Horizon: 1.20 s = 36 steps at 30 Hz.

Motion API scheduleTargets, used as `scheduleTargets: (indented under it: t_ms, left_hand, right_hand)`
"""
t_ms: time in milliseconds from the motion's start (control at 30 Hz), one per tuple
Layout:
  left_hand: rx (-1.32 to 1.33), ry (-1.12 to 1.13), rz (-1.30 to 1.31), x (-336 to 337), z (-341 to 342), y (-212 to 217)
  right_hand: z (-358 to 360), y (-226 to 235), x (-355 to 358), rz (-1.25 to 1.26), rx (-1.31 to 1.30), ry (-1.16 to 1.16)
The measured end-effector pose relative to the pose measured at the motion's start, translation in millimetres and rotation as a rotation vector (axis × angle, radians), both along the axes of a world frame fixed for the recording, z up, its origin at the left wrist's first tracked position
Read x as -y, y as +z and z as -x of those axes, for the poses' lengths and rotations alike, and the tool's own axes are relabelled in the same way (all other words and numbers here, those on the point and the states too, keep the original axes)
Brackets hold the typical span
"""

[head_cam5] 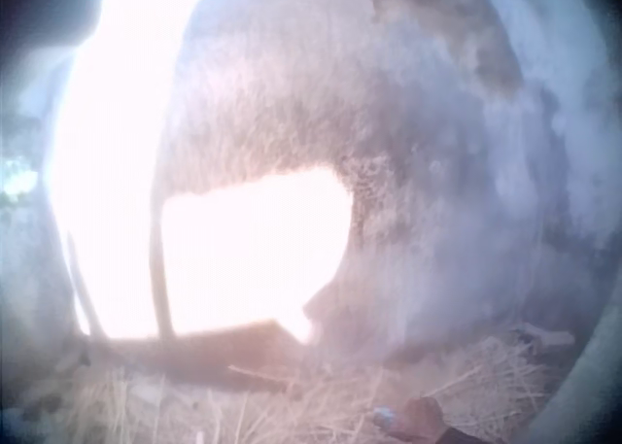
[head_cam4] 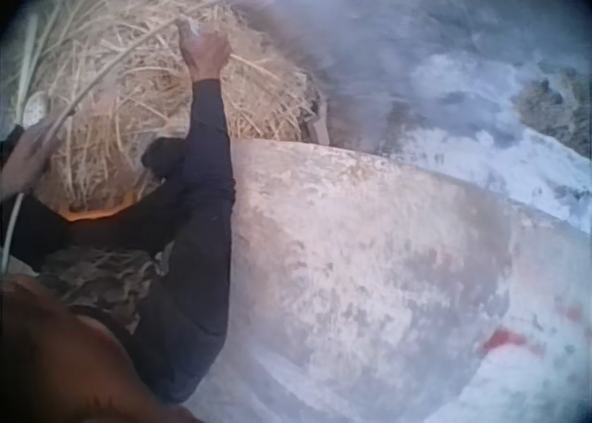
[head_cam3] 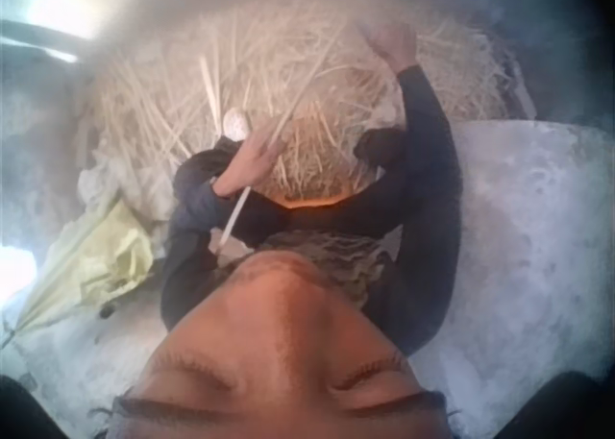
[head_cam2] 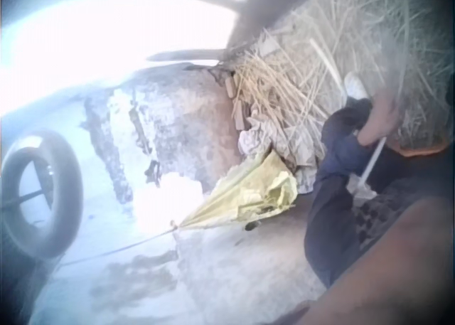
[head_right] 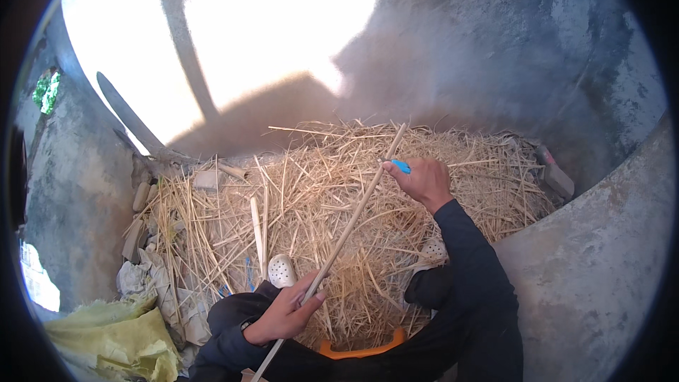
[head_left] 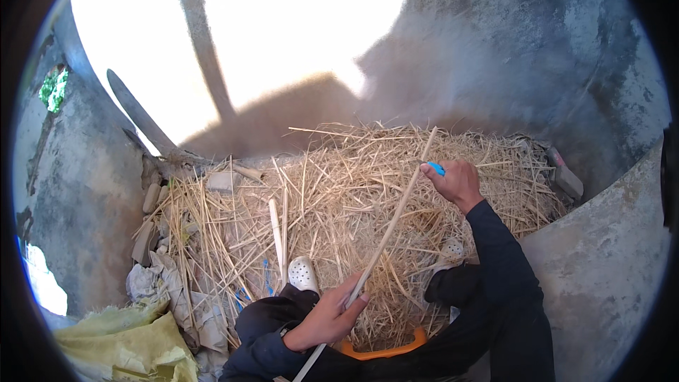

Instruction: The person sits on a straw-covered floor and uses a small blue knife to shave a long wooden stick. They hold the stick with their left hand and scrape the surface with the knife in their right hand. Later, they switch to a larger knife to continue shaving the stick.

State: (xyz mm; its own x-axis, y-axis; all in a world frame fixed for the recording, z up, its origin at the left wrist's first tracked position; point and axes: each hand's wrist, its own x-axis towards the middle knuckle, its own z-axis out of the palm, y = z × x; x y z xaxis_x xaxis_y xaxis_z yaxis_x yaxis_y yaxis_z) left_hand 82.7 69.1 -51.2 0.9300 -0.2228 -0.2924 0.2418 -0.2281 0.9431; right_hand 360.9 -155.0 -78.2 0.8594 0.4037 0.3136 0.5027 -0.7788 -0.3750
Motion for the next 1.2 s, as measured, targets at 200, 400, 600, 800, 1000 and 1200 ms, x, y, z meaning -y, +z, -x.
scheduleTargets:
  t_ms: [200,400,600,800,1000,1200]
  left_hand:
    - [0.063,0.067,0.012,-1,1,-4]
    - [0.032,-0.031,-0.046,-1,9,16]
    - [0.182,-0.069,0.024,2,7,12]
    - [-0.255,0.16,0.599,-9,-16,15]
    - [-0.263,0.182,0.619,-1,-24,14]
    - [-0.342,0.139,0.633,3,-26,12]
  right_hand:
    - [83,7,-35,-0.063,0.063,0.316]
    - [-22,13,20,-0.035,0.06,-0.128]
    - [-86,-15,120,-0.286,-0.03,-0.577]
    - [32,21,-1,-0.341,0.044,0.095]
    - [91,16,-40,-0.088,0.081,0.421]
    - [81,22,-33,-0.085,0.039,0.242]
